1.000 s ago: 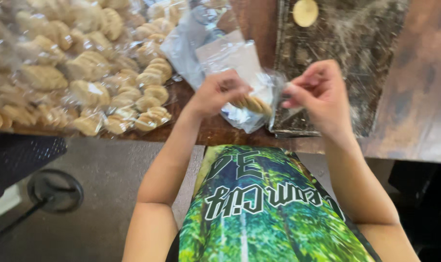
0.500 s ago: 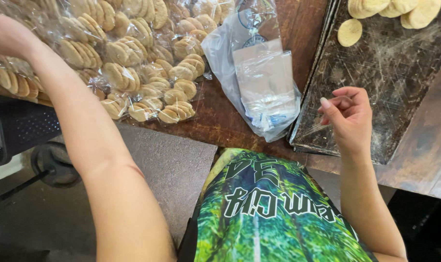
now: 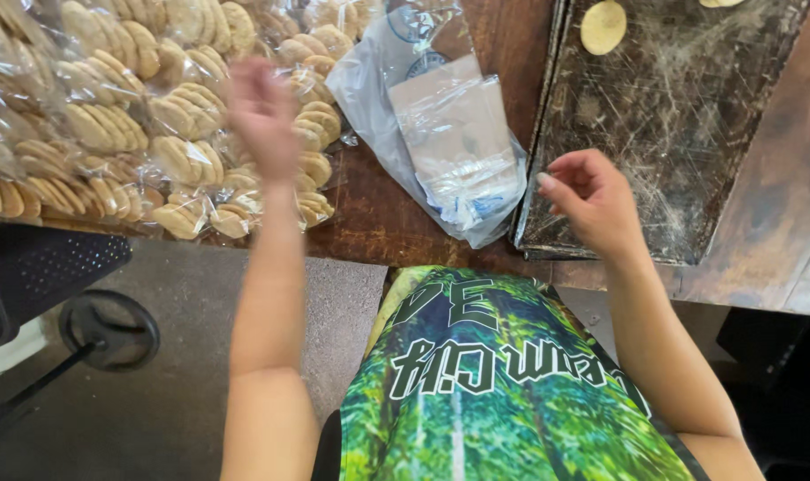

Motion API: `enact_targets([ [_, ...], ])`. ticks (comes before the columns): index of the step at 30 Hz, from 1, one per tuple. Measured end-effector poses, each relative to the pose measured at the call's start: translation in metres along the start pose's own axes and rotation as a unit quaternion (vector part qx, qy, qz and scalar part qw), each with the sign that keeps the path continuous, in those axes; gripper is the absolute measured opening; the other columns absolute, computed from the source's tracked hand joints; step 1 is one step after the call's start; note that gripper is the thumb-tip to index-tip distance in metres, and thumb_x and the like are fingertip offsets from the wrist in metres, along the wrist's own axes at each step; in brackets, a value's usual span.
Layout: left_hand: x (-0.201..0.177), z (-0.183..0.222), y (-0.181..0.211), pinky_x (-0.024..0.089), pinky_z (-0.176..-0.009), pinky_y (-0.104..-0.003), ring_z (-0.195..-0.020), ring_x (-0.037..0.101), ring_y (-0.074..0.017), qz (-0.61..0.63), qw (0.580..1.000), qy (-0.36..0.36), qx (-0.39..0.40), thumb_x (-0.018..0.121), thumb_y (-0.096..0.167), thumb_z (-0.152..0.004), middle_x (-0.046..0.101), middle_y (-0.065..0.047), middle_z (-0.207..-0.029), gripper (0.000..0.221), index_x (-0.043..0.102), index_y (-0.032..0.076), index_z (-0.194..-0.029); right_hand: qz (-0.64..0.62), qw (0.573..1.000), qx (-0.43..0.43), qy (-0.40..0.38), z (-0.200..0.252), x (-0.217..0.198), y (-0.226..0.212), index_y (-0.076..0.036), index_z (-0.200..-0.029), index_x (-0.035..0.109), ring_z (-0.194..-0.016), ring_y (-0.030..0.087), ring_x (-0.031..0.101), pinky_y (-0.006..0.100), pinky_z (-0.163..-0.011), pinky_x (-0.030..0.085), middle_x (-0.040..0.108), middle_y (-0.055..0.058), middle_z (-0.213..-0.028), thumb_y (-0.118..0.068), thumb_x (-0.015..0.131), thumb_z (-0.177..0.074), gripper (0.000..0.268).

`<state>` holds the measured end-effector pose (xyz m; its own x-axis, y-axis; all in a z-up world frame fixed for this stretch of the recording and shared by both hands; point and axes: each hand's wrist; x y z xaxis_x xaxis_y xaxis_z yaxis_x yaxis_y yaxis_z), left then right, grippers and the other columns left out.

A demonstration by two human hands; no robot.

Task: The person picks up baked cookies from a tray by hand and places them into a small plastic bag one at a time.

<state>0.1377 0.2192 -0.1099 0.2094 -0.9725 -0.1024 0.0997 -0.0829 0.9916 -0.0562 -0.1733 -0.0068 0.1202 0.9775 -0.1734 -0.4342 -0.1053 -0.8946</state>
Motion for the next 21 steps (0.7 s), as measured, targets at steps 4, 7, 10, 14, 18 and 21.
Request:
enact_targets([
  [4, 0.098, 0.117, 0.021, 0.056, -0.078, -0.035, -0.088, 0.073, -0.022, -0.215, 0.92, -0.28, 0.171, 0.072, 0.013, -0.09, 0.072, -0.008, -0.103, 0.021, 0.07, 0.013, -0.111, 0.039, 0.999, -0.016, -0.033, 0.009, 0.009, 0.006, -0.003, -0.115, 0.064, -0.084, 0.004, 0.06, 0.021, -0.072, 0.05, 0.066, 0.0, -0.095, -0.015, 0.074, -0.099, 0.023],
  [7, 0.126, 0.136, 0.019, 0.051, -0.082, -0.042, -0.095, 0.066, -0.0276, -0.279, 0.867, -0.275, 0.308, 0.078, 0.018, -0.084, 0.068, -0.006, -0.095, 0.022, 0.07, 0.014, -0.104, 0.082, 0.996, -0.002, -0.035, 0.016, 0.01, 0.006, -0.003, -0.113, 0.065, -0.078, 0.003, 0.057, 0.02, -0.069, 0.049, 0.066, -0.002, -0.092, -0.019, 0.076, -0.096, 0.026],
  [10, 0.138, 0.132, 0.005, 0.045, -0.071, -0.045, -0.089, 0.063, -0.0314, -0.372, 0.863, -0.227, 0.255, 0.082, 0.022, -0.068, 0.064, -0.01, -0.088, 0.027, 0.069, 0.012, -0.089, 0.116, 0.993, 0.019, -0.024, 0.02, 0.007, 0.007, -0.004, -0.113, 0.066, -0.075, 0.005, 0.055, 0.022, -0.067, 0.048, 0.067, -0.001, -0.089, -0.023, 0.075, -0.097, 0.026],
  [14, 0.133, 0.118, -0.004, 0.048, -0.074, -0.046, -0.087, 0.064, -0.031, -0.358, 0.865, -0.268, 0.228, 0.081, 0.021, -0.083, 0.062, -0.008, -0.086, 0.014, 0.071, 0.013, -0.086, 0.138, 0.99, 0.029, -0.022, 0.027, 0.009, 0.004, -0.004, -0.112, 0.066, -0.074, 0.005, 0.055, 0.021, -0.067, 0.048, 0.067, 0.0, -0.088, -0.025, 0.076, -0.095, 0.029],
  [18, 0.125, 0.118, 0.03, 0.052, -0.076, -0.044, -0.086, 0.066, -0.0309, -0.295, 0.865, -0.339, 0.223, 0.078, 0.021, -0.082, 0.067, -0.006, -0.089, 0.009, 0.074, 0.013, -0.083, 0.263, 0.952, -0.159, 0.012, 0.028, 0.018, -0.023, -0.002, -0.125, 0.062, -0.092, 0.024, 0.063, 0.033, -0.079, 0.053, 0.069, 0.014, -0.106, -0.022, 0.082, -0.085, 0.049],
  [21, 0.117, 0.131, 0.066, 0.051, -0.076, -0.044, -0.085, 0.066, -0.0325, -0.248, 0.806, -0.47, 0.262, 0.079, 0.026, -0.084, 0.066, -0.008, -0.087, 0.015, 0.073, 0.012, -0.082, 0.455, 0.81, -0.362, 0.077, 0.025, 0.027, -0.034, -0.007, -0.126, 0.061, -0.108, 0.041, 0.066, 0.042, -0.091, 0.053, 0.069, 0.026, -0.119, -0.028, 0.083, -0.072, 0.063],
])
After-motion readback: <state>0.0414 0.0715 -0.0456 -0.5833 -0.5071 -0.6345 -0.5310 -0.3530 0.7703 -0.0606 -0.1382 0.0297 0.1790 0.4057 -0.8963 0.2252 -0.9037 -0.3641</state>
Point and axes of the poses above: each hand's wrist, its own z-axis away from the middle knuckle, its own x-axis out of the palm, y = z × x
